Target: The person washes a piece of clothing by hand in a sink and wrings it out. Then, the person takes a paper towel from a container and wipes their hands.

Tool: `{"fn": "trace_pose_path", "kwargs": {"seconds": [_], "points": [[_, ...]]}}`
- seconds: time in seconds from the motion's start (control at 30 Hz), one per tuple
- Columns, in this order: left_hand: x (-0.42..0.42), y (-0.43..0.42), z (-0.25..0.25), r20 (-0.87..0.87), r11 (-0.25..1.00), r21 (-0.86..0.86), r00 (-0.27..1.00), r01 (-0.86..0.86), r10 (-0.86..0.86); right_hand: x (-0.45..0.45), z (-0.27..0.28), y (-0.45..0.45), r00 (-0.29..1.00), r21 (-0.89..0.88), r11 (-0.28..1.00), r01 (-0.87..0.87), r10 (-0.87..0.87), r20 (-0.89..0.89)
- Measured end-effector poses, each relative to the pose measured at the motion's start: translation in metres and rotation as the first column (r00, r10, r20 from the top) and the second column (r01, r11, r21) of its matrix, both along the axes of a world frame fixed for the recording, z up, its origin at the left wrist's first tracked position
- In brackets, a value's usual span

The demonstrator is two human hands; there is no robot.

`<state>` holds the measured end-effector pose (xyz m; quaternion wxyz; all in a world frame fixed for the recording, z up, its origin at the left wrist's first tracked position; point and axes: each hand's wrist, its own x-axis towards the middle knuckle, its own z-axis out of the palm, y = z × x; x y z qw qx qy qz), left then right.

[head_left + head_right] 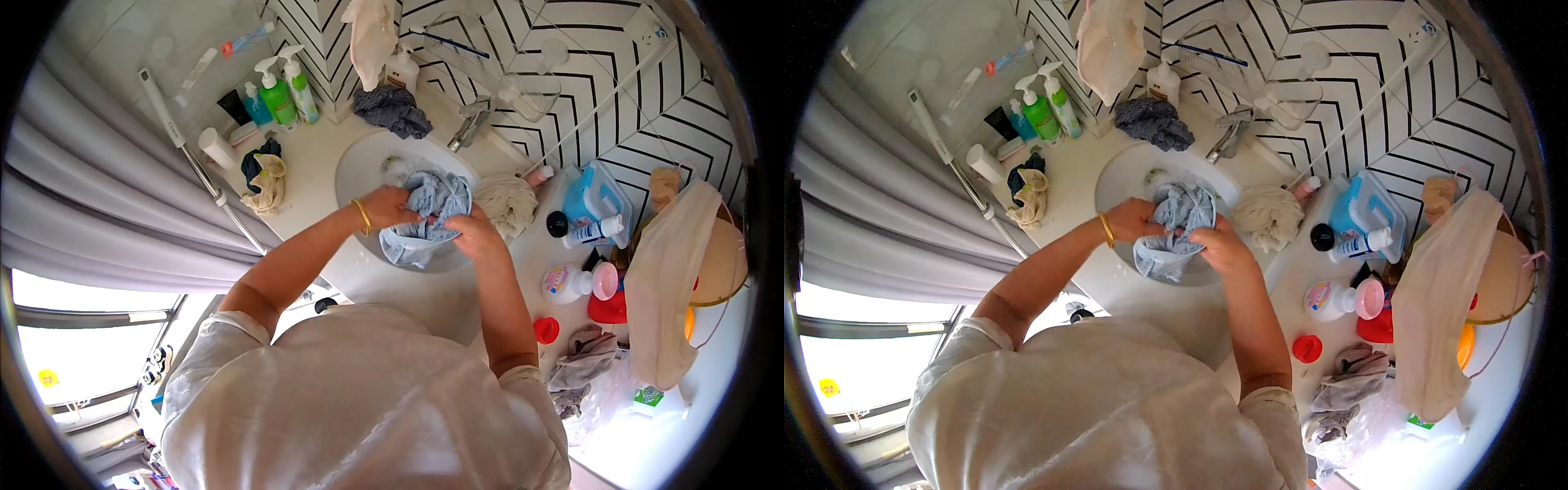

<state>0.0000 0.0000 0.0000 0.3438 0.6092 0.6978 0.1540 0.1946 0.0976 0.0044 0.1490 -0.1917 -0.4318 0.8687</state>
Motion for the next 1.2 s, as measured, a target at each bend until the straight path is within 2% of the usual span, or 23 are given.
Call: {"fn": "trace_pose_path", "kwargs": {"seconds": [0.07, 0.1, 0.13, 0.17, 0.2, 0.27, 0.3, 0.33, 0.37, 0.43, 0.5, 0.6, 0.7, 0.73, 0.83, 0.87, 0.97, 1.03, 1.1, 1.13, 1.17, 1.2], "points": [[-0.007, 0.004, 0.002, 0.097, 1.0, -0.026, 0.995, -0.008, 0.011, 0.013, 0.004, 0.013, 0.99, 0.043, 0.999, 0.019, -0.025, 0.137], [-0.028, -0.015, 0.005, 0.356, 0.986, -0.043, 0.92, -0.159, 0.164, 0.004, -0.009, 0.005, 0.983, 0.031, 1.0, 0.002, -0.008, 0.186], [-0.028, -0.013, 0.001, 0.64, 0.95, -0.048, 0.72, -0.31, 0.268, 0.017, -0.01, 0.021, 0.957, 0.083, 0.996, -0.023, -0.002, 0.291], [-0.028, -0.012, -0.001, 0.843, 0.891, -0.111, 0.433, -0.441, 0.319, 0.027, -0.013, 0.03, 0.922, 0.123, 0.991, -0.052, 0.001, 0.387], [-0.023, -0.008, 0.007, 0.931, 0.899, -0.12, 0.268, -0.42, 0.249, 0.035, -0.013, 0.038, 0.81, 0.265, 0.959, -0.101, -0.075, 0.582], [-0.022, -0.01, 0.036, 0.991, 0.916, -0.132, -0.065, -0.378, 0.116, 0.043, -0.065, 0.048, 0.712, 0.565, 0.792, -0.232, -0.257, 0.653], [-0.019, -0.01, 0.042, 0.989, 0.915, -0.139, -0.105, -0.379, 0.107, 0.047, -0.082, 0.05, 0.663, 0.677, 0.667, -0.31, -0.359, 0.657], [-0.015, -0.009, 0.046, 0.985, 0.914, -0.147, -0.139, -0.379, 0.101, 0.044, -0.069, 0.036, 0.659, 0.817, 0.442, -0.371, -0.495, 0.567], [-0.013, -0.006, 0.048, 0.98, 0.913, -0.153, -0.173, -0.377, 0.093, 0.035, -0.056, 0.027, 0.783, 0.876, 0.422, -0.233, -0.453, 0.427], [-0.008, 0.002, 0.037, 0.987, 0.928, -0.106, -0.148, -0.356, 0.056, 0.018, -0.041, 0.008, 0.929, 0.91, 0.409, 0.06, -0.355, 0.099], [-0.003, 0.007, 0.033, 0.993, 0.933, -0.071, -0.117, -0.352, 0.031, 0.001, -0.042, -0.01, 0.97, 0.973, 0.227, 0.041, -0.244, 0.016], [-0.002, 0.013, 0.039, 0.997, 0.917, -0.05, -0.07, -0.395, 0.024, -0.021, -0.072, -0.036, 0.917, 0.699, 0.712, 0.067, -0.32, 0.238], [-0.008, 0.014, 0.045, 0.996, 0.896, -0.068, -0.074, -0.439, 0.04, -0.027, -0.09, -0.058, 0.915, 0.622, 0.781, 0.053, -0.287, 0.282], [-0.01, 0.014, 0.047, 0.996, 0.898, -0.056, -0.085, -0.436, 0.021, -0.027, -0.097, -0.062, 0.944, 0.78, 0.626, -0.022, -0.245, 0.223], [-0.011, 0.015, 0.049, 0.992, 0.909, -0.074, -0.125, -0.41, 0.024, -0.032, -0.086, -0.053, 0.934, 0.906, 0.391, 0.164, -0.356, -0.015], [-0.01, 0.016, 0.05, 0.989, 0.913, -0.087, -0.142, -0.399, 0.032, -0.034, -0.078, -0.044, 0.873, 0.799, 0.524, 0.294, -0.488, -0.001], [0.003, 0.015, 0.066, 0.989, 0.921, -0.092, -0.139, -0.38, 0.041, -0.04, -0.038, -0.02, 0.689, 0.882, 0.212, 0.421, -0.708, -0.158], [0.001, 0.018, 0.061, 0.987, 0.927, -0.093, -0.157, -0.363, 0.037, -0.041, -0.042, -0.01, 0.778, 0.883, 0.295, 0.366, -0.617, -0.117], [-0.008, 0.021, 0.052, 0.985, 0.908, -0.117, -0.16, -0.401, 0.056, -0.034, -0.038, 0.001, 0.885, 0.835, 0.531, 0.141, -0.446, 0.134], [-0.016, 0.023, 0.047, 0.984, 0.884, -0.14, -0.158, -0.446, 0.076, -0.031, -0.03, 0.008, 0.875, 0.897, 0.428, 0.106, -0.468, 0.12], [-0.024, 0.025, 0.042, 0.983, 0.857, -0.162, -0.157, -0.489, 0.096, -0.029, -0.021, 0.013, 0.873, 0.897, 0.424, 0.124, -0.477, 0.105], [-0.03, 0.024, 0.037, 0.982, 0.837, -0.19, -0.088, -0.513, 0.169, -0.026, -0.007, 0.016, 0.868, 0.896, 0.421, 0.143, -0.489, 0.091]]}}
